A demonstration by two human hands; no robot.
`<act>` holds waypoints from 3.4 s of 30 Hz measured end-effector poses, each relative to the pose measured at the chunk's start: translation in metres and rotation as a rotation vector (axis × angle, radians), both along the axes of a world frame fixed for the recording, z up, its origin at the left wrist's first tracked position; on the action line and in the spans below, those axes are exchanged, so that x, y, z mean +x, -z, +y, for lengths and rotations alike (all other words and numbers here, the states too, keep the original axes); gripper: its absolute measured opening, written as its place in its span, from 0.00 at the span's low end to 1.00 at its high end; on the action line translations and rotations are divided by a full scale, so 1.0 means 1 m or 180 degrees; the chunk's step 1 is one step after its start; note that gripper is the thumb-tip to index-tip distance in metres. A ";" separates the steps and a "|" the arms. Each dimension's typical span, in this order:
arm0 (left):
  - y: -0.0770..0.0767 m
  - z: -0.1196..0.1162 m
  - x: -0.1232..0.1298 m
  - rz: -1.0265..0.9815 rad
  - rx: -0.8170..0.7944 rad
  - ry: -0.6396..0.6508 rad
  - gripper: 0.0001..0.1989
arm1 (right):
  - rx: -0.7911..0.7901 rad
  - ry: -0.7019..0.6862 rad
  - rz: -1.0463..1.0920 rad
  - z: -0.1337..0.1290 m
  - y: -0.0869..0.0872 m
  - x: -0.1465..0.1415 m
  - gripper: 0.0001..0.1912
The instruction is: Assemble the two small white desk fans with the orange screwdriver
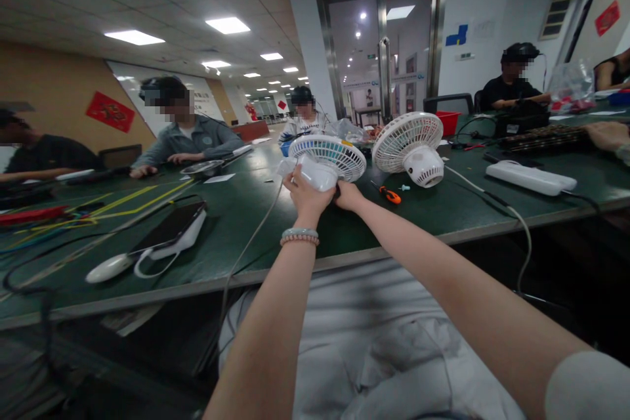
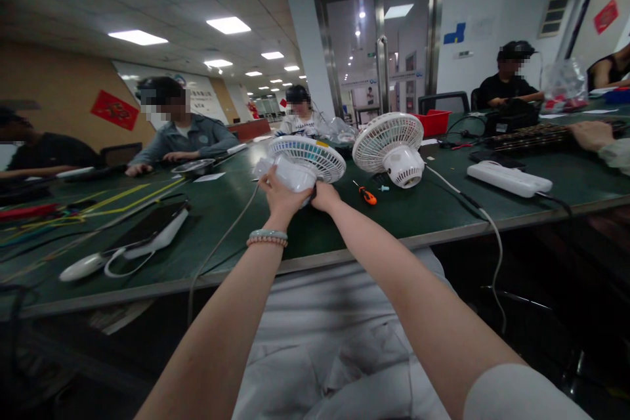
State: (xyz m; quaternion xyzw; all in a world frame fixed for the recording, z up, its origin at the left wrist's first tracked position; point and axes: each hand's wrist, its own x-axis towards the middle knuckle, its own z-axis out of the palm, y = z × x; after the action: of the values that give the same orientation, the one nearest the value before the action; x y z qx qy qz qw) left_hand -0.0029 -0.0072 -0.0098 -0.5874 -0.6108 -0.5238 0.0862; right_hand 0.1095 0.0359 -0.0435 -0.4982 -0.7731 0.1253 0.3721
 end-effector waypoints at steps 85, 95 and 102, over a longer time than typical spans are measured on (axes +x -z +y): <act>-0.010 -0.015 0.095 0.3473 -0.0802 0.2310 0.15 | 0.2485 -0.0200 -0.2077 -0.006 -0.050 0.220 0.08; -0.006 -0.010 0.084 0.3171 -0.1209 0.2048 0.16 | 0.2161 -0.0367 -0.1853 0.010 -0.053 0.209 0.07; -0.003 -0.017 0.080 0.3333 -0.1314 0.1739 0.18 | 0.2320 -0.0466 -0.1668 0.001 -0.034 0.209 0.11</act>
State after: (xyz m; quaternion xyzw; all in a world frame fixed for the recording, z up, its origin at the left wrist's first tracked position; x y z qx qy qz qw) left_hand 0.0768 -0.0243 -0.0064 -0.9057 -0.4039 -0.0407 0.1219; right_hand 0.3185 0.0369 -0.0099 -0.2937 -0.8680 -0.2594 0.3051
